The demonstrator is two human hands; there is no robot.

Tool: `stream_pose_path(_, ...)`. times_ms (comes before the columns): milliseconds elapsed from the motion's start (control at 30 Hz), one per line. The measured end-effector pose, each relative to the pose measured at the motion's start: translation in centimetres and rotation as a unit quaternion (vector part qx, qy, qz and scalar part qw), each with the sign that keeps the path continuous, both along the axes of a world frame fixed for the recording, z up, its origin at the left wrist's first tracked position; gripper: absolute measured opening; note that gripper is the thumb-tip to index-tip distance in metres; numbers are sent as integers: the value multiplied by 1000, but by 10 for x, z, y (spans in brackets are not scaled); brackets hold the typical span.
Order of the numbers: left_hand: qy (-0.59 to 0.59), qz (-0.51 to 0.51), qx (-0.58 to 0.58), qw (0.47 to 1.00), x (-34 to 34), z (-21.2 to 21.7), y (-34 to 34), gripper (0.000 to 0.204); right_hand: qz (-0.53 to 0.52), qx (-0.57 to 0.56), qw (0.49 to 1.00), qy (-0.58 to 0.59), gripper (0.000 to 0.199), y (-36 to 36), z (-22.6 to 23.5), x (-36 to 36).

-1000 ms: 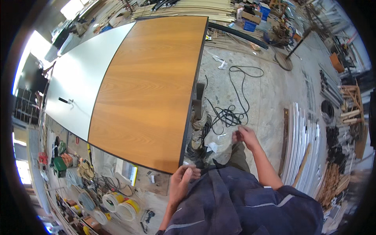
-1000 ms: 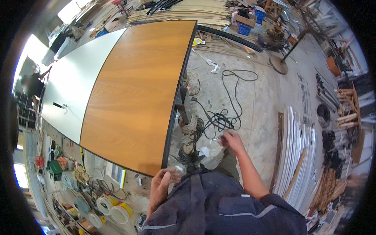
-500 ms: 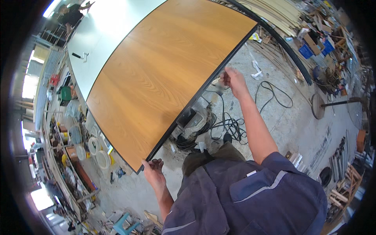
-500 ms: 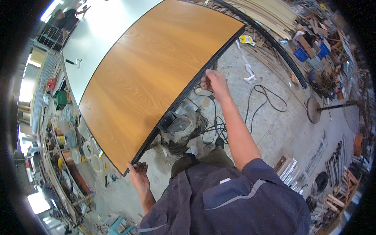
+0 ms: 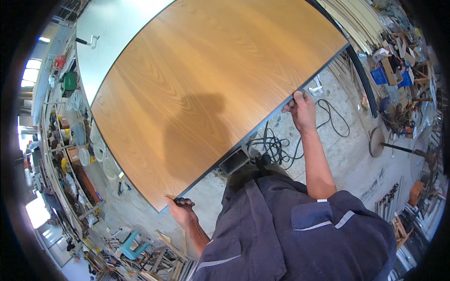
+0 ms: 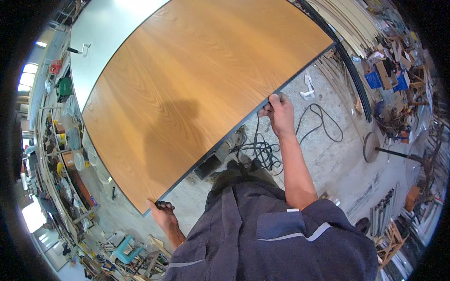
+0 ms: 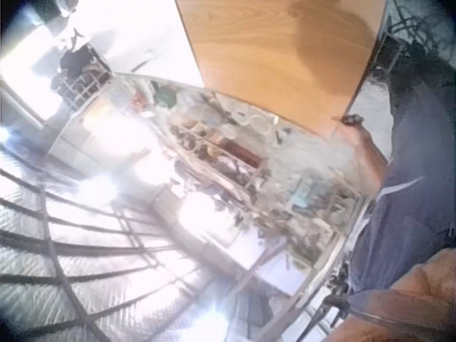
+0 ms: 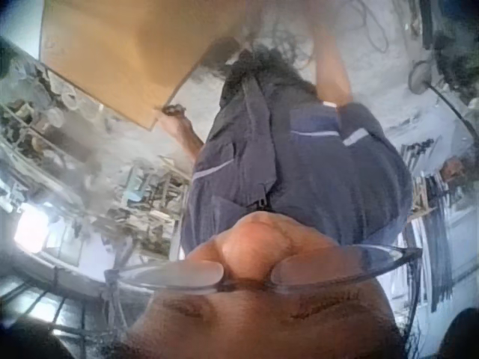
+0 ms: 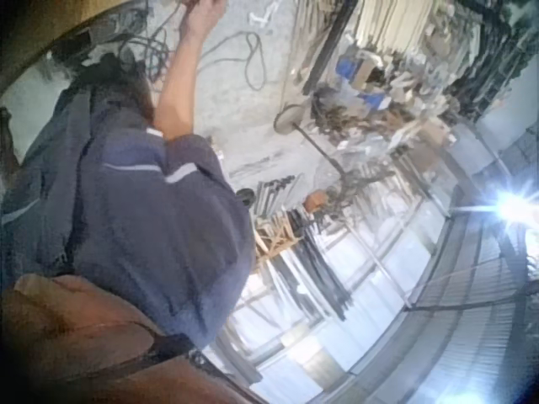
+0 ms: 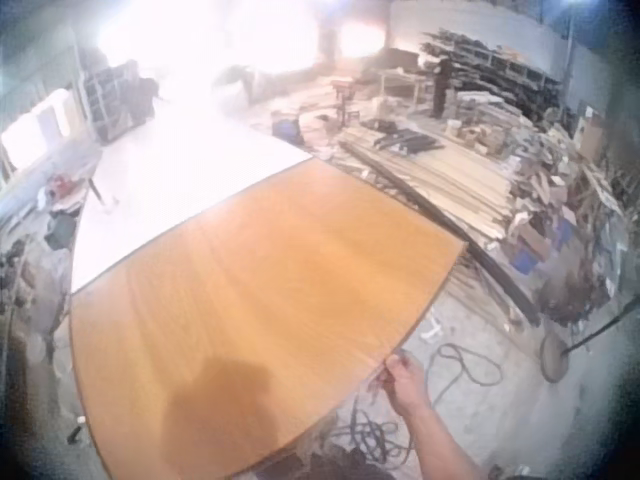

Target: The person uses a cordless drill to fasten screws into a wooden tabletop, then flips the table and uses a nail gun to attach a black trim strip along the edge. The person also uses a manual hand tool to tighten a handle on the tabletop.

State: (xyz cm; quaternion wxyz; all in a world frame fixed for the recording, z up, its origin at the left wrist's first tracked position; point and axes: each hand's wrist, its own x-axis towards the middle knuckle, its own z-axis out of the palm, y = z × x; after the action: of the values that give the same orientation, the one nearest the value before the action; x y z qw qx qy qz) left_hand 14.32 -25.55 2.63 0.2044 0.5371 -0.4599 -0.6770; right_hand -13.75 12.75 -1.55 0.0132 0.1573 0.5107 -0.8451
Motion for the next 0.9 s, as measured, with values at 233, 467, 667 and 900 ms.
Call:
stream_pose_path(233,-65,44,-6,997,-10,4,3,50,2,15,1000,11,27,0,3,-4)
stream_pose_path(467,-59,27,-16,998,-11,3,-7,52,13,19,997,-68,36,-4,23,-17)
stream_pose_path(667,-114,79,-35,990,-9,0,1,51,35,196,972,-125,38,-7,39,-31)
stream_pose_path(900,-107,60,-35,992,-52,5,-17,50,30,181,977,-112,40,-34,39,-69)
